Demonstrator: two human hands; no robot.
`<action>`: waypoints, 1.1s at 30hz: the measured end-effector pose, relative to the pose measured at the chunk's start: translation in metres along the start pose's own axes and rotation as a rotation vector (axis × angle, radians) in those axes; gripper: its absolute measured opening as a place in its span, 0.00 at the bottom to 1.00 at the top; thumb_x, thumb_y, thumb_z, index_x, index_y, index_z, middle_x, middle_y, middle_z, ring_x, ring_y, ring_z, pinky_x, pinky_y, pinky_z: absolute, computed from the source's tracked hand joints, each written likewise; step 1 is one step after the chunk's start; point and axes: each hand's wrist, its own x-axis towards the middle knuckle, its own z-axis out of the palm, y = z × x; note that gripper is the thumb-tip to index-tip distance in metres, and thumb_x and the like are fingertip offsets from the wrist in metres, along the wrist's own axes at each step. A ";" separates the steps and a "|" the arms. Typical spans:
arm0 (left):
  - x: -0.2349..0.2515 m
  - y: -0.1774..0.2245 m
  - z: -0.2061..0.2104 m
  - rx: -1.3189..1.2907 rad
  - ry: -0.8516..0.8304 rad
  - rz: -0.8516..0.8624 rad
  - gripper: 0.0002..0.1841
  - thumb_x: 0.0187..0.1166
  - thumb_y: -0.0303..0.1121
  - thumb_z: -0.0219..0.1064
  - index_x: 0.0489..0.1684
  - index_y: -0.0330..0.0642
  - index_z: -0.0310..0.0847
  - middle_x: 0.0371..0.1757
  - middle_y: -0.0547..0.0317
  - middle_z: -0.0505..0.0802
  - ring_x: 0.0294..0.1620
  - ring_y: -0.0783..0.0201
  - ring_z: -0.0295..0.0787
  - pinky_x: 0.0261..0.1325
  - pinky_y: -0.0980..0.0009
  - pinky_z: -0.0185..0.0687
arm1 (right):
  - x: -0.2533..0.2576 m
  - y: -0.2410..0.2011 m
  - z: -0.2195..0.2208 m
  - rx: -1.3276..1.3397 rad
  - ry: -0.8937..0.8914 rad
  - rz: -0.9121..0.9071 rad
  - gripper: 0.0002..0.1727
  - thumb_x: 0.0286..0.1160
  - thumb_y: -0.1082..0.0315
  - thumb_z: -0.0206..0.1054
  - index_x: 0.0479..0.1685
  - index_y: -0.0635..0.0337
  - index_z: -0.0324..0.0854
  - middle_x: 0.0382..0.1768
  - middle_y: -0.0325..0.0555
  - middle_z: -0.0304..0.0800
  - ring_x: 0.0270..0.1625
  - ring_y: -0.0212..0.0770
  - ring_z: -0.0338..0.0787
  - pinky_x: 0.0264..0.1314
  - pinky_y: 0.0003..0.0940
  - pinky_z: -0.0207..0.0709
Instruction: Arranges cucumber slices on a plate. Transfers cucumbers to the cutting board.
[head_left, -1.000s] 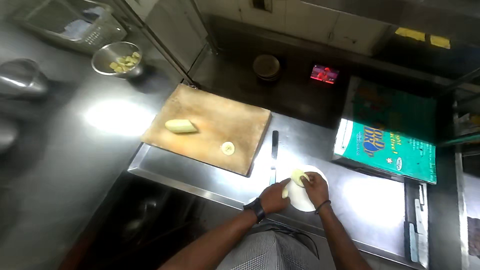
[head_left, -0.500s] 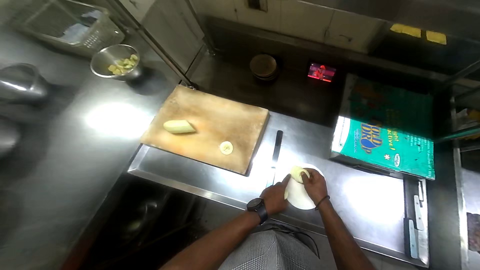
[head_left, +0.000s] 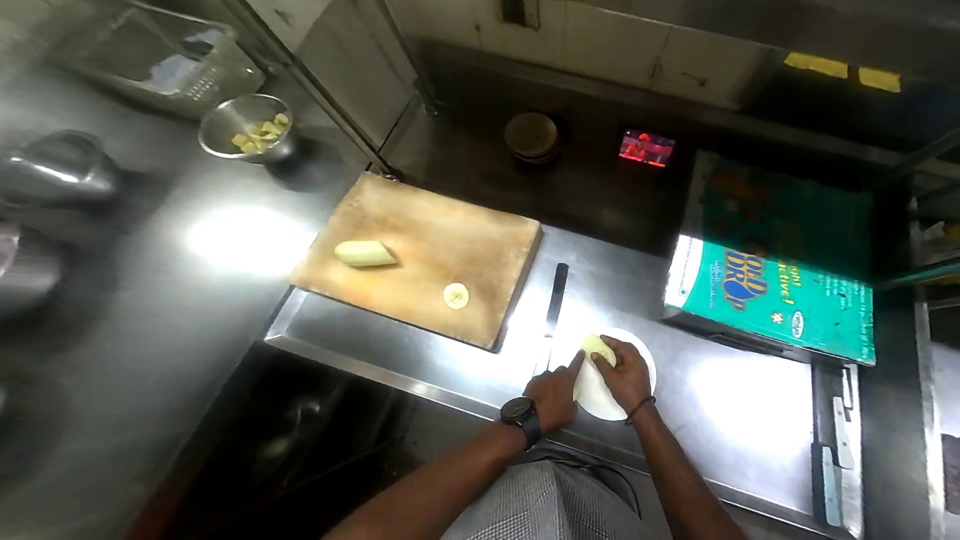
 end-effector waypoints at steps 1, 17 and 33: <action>0.000 0.000 0.000 0.002 0.000 0.002 0.54 0.66 0.41 0.72 0.98 0.65 0.37 0.64 0.44 0.89 0.56 0.41 0.90 0.54 0.39 0.86 | 0.000 -0.001 -0.001 -0.008 -0.001 -0.008 0.25 0.74 0.59 0.77 0.71 0.52 0.86 0.61 0.50 0.91 0.55 0.45 0.92 0.61 0.49 0.87; -0.004 0.005 -0.001 0.009 -0.002 -0.044 0.53 0.69 0.42 0.71 0.98 0.66 0.37 0.64 0.43 0.89 0.58 0.41 0.90 0.57 0.41 0.85 | 0.005 -0.004 -0.016 0.055 0.074 0.037 0.20 0.75 0.62 0.77 0.65 0.57 0.87 0.56 0.53 0.92 0.48 0.46 0.93 0.55 0.47 0.88; -0.004 0.002 0.004 0.007 0.029 -0.048 0.52 0.67 0.43 0.71 0.97 0.66 0.41 0.63 0.44 0.89 0.57 0.42 0.90 0.55 0.41 0.86 | 0.008 -0.006 -0.037 0.120 0.093 0.129 0.16 0.77 0.60 0.76 0.58 0.56 0.88 0.44 0.48 0.96 0.39 0.43 0.94 0.49 0.47 0.89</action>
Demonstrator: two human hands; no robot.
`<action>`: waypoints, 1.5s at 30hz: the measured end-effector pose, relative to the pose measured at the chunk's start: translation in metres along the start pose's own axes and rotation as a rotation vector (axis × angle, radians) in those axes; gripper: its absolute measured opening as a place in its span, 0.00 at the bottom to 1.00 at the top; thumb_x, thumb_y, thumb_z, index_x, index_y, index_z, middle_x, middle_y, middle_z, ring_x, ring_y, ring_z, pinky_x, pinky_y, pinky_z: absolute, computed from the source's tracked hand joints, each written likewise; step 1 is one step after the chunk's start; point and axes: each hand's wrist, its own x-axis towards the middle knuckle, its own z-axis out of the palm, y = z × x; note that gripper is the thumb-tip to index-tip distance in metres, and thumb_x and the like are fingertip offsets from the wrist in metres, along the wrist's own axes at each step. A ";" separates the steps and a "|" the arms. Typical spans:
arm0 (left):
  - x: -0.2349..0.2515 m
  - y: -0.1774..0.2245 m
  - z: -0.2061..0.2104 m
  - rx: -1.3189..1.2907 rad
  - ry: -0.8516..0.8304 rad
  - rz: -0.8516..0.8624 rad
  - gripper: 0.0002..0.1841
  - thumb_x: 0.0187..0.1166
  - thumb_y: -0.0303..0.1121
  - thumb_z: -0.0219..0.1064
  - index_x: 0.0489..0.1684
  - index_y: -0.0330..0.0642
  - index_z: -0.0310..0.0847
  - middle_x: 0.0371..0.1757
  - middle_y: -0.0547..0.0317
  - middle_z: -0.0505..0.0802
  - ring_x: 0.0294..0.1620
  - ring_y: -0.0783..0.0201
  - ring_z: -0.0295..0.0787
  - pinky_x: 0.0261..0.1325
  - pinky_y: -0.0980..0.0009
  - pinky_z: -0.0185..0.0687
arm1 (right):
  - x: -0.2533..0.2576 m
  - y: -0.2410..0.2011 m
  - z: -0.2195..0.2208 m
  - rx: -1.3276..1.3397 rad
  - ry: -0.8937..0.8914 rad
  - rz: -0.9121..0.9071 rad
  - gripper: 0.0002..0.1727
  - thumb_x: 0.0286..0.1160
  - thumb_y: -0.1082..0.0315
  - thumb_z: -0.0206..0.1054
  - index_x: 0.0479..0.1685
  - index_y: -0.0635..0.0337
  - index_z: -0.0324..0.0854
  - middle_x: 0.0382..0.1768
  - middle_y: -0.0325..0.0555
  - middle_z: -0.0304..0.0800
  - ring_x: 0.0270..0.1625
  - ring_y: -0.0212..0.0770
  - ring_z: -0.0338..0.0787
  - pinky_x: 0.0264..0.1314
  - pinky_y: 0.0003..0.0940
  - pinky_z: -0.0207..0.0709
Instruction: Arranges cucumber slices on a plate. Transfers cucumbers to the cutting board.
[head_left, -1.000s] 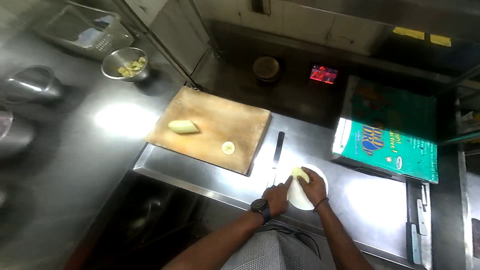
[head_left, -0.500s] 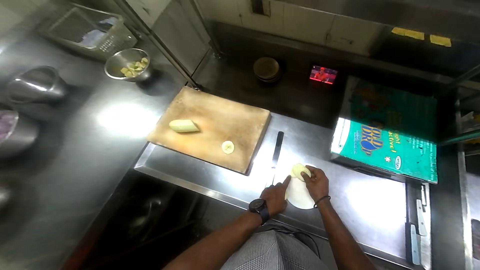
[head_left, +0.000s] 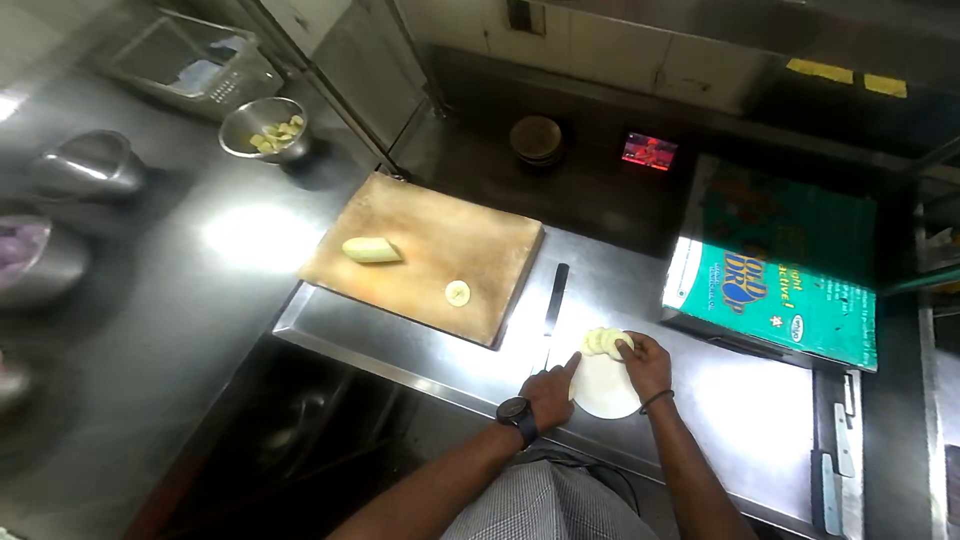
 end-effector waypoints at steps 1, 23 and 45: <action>0.000 0.000 0.000 0.000 0.000 -0.002 0.52 0.68 0.43 0.71 0.97 0.66 0.41 0.63 0.44 0.89 0.57 0.42 0.90 0.55 0.41 0.86 | 0.000 0.000 0.001 -0.040 0.011 -0.018 0.16 0.77 0.60 0.76 0.59 0.56 0.88 0.45 0.50 0.96 0.40 0.44 0.94 0.50 0.48 0.88; -0.001 -0.002 0.001 -0.012 0.007 0.015 0.51 0.68 0.44 0.71 0.97 0.66 0.42 0.65 0.47 0.88 0.57 0.44 0.90 0.56 0.42 0.86 | -0.002 0.011 0.010 -0.117 0.243 -0.104 0.15 0.77 0.62 0.76 0.54 0.63 0.87 0.50 0.56 0.92 0.46 0.50 0.93 0.54 0.50 0.89; -0.017 -0.036 -0.019 -0.884 -0.068 0.053 0.24 0.77 0.51 0.74 0.67 0.50 0.84 0.45 0.57 0.95 0.40 0.63 0.94 0.45 0.63 0.91 | -0.042 0.029 0.006 -0.002 0.110 -0.175 0.16 0.81 0.60 0.69 0.61 0.58 0.86 0.43 0.47 0.93 0.38 0.39 0.93 0.44 0.41 0.91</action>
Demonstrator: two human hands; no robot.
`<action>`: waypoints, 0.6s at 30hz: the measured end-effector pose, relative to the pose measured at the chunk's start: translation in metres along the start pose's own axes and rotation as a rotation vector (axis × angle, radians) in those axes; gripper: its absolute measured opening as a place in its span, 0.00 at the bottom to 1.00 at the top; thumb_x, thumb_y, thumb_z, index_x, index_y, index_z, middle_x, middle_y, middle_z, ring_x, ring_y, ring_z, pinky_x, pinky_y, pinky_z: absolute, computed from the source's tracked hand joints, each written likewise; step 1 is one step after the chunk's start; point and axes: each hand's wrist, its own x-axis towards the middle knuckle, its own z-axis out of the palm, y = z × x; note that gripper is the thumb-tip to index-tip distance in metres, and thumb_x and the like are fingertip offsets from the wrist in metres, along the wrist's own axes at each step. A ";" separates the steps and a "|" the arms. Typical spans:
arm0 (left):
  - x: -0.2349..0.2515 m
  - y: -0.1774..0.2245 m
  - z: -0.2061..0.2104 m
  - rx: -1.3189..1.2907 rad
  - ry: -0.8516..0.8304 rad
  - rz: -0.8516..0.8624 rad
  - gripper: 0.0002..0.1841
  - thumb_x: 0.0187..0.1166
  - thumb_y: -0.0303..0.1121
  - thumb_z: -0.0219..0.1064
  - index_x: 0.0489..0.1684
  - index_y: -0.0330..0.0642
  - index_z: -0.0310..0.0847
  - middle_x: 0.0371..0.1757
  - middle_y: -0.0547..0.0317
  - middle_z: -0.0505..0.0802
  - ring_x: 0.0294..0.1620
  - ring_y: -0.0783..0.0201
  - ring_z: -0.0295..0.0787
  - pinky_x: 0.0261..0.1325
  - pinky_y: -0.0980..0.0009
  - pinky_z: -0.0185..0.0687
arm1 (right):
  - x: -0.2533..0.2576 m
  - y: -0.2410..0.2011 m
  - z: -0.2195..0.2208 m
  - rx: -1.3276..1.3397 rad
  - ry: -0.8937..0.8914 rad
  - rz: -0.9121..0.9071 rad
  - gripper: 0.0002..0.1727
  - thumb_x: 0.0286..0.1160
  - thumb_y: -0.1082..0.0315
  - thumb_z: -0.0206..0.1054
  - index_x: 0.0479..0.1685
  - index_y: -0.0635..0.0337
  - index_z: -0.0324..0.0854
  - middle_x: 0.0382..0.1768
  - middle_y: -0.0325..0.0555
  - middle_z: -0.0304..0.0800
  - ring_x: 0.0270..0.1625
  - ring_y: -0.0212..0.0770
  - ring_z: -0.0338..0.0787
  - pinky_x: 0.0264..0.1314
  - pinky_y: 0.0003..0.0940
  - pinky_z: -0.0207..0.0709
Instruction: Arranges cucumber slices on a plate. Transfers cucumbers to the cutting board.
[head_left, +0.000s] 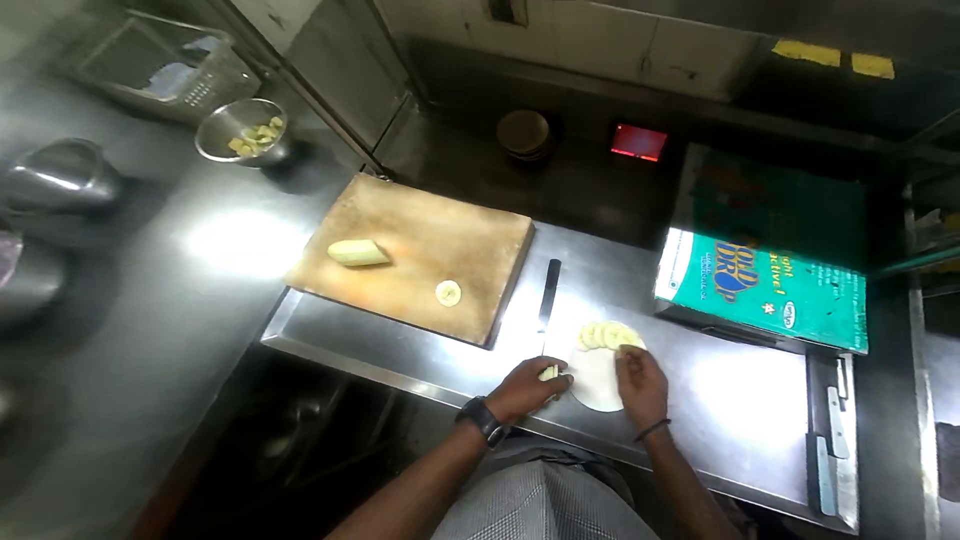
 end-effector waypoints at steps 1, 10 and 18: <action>-0.002 0.000 -0.001 -0.087 -0.022 -0.006 0.24 0.78 0.48 0.74 0.69 0.49 0.82 0.45 0.55 0.95 0.40 0.61 0.94 0.44 0.64 0.91 | -0.007 -0.002 0.003 0.038 -0.096 -0.003 0.16 0.81 0.61 0.69 0.61 0.57 0.87 0.44 0.45 0.94 0.38 0.37 0.93 0.45 0.39 0.92; -0.005 0.005 0.008 -0.344 -0.272 0.017 0.26 0.81 0.31 0.71 0.79 0.48 0.76 0.60 0.46 0.92 0.51 0.51 0.94 0.55 0.55 0.94 | -0.027 -0.005 0.024 0.295 -0.502 0.191 0.23 0.78 0.58 0.74 0.72 0.49 0.83 0.53 0.45 0.93 0.43 0.40 0.96 0.51 0.38 0.94; 0.009 -0.003 0.025 -0.400 -0.103 -0.010 0.22 0.78 0.33 0.75 0.69 0.40 0.81 0.55 0.44 0.94 0.47 0.50 0.95 0.50 0.58 0.94 | -0.012 -0.007 -0.010 0.315 -0.271 0.266 0.15 0.73 0.65 0.78 0.55 0.59 0.87 0.43 0.47 0.96 0.42 0.43 0.96 0.50 0.41 0.93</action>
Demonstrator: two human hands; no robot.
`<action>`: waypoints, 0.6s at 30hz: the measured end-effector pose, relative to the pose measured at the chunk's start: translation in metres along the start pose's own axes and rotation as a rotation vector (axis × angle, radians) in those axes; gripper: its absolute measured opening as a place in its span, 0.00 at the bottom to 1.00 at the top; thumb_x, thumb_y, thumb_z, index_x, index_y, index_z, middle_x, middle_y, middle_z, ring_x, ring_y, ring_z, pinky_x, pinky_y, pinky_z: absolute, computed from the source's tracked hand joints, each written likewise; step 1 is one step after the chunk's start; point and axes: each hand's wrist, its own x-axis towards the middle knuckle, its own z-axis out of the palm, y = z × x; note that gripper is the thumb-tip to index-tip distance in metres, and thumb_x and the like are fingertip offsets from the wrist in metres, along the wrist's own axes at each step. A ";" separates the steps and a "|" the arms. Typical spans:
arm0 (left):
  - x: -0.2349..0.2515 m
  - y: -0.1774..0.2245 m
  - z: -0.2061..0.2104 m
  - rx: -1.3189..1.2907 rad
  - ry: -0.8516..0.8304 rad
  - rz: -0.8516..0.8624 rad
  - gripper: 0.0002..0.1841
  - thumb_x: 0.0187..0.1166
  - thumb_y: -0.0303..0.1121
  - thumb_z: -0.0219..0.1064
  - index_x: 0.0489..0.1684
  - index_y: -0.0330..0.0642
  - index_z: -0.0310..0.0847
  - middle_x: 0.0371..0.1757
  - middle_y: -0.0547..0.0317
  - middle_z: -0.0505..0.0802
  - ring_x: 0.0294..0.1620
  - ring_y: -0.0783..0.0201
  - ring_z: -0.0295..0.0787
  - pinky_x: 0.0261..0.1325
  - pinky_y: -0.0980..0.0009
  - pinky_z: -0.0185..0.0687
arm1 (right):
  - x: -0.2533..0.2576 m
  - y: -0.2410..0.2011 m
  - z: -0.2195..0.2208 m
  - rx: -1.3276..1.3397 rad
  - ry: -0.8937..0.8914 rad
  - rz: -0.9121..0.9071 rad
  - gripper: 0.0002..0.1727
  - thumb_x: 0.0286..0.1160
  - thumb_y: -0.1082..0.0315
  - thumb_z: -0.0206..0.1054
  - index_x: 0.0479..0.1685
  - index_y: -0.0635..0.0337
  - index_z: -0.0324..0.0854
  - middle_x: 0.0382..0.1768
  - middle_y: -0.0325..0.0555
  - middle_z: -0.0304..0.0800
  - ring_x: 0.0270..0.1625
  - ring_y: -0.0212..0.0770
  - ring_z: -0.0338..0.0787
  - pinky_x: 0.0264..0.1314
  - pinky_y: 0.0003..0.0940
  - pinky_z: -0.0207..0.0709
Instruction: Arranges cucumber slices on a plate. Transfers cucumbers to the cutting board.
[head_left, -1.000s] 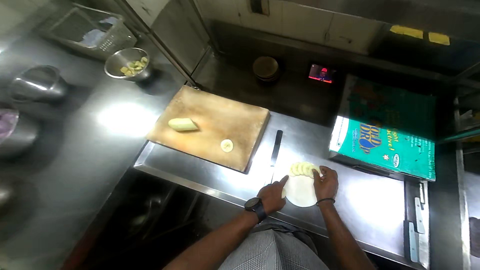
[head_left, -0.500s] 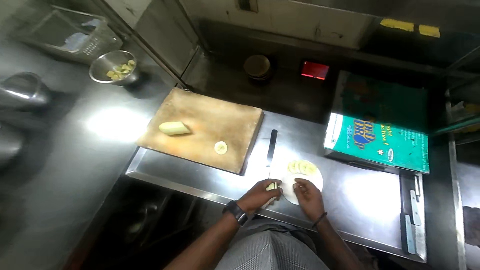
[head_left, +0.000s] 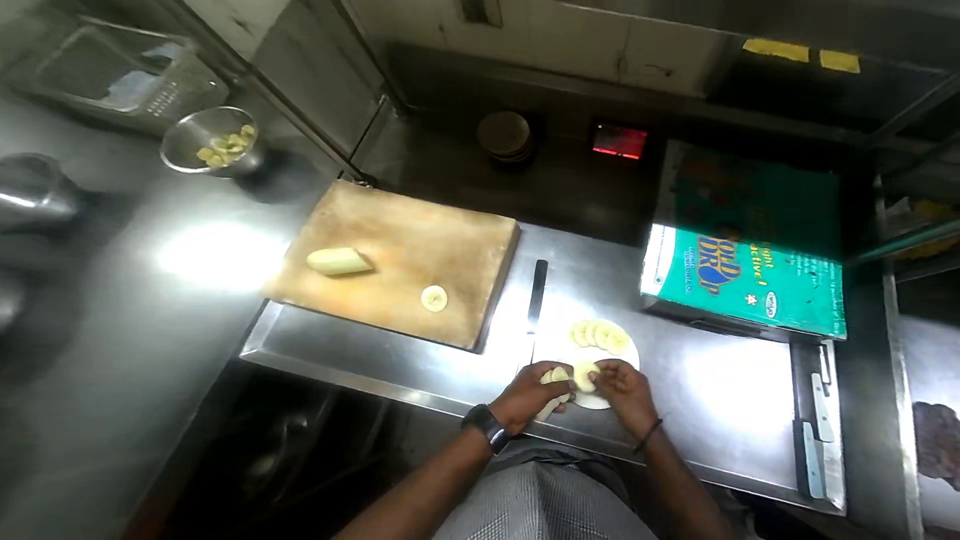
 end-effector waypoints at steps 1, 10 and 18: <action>0.002 -0.002 0.000 -0.017 0.017 0.003 0.23 0.78 0.33 0.75 0.71 0.40 0.79 0.57 0.44 0.94 0.48 0.50 0.96 0.51 0.58 0.94 | 0.001 -0.001 -0.007 -0.001 0.109 -0.003 0.15 0.73 0.66 0.77 0.55 0.60 0.87 0.43 0.47 0.96 0.41 0.43 0.96 0.48 0.42 0.94; 0.013 -0.009 -0.005 0.001 0.064 -0.054 0.24 0.79 0.32 0.73 0.74 0.41 0.76 0.60 0.46 0.93 0.50 0.52 0.96 0.51 0.59 0.94 | 0.022 0.015 -0.022 -0.221 0.567 -0.013 0.17 0.72 0.61 0.80 0.53 0.59 0.85 0.37 0.43 0.94 0.35 0.39 0.93 0.43 0.44 0.89; 0.015 -0.008 -0.008 -0.023 0.052 -0.068 0.24 0.79 0.31 0.73 0.74 0.41 0.77 0.60 0.46 0.93 0.52 0.51 0.95 0.54 0.58 0.94 | 0.031 0.020 -0.015 -0.411 0.599 -0.034 0.19 0.70 0.59 0.80 0.56 0.58 0.87 0.42 0.47 0.91 0.35 0.43 0.91 0.42 0.47 0.88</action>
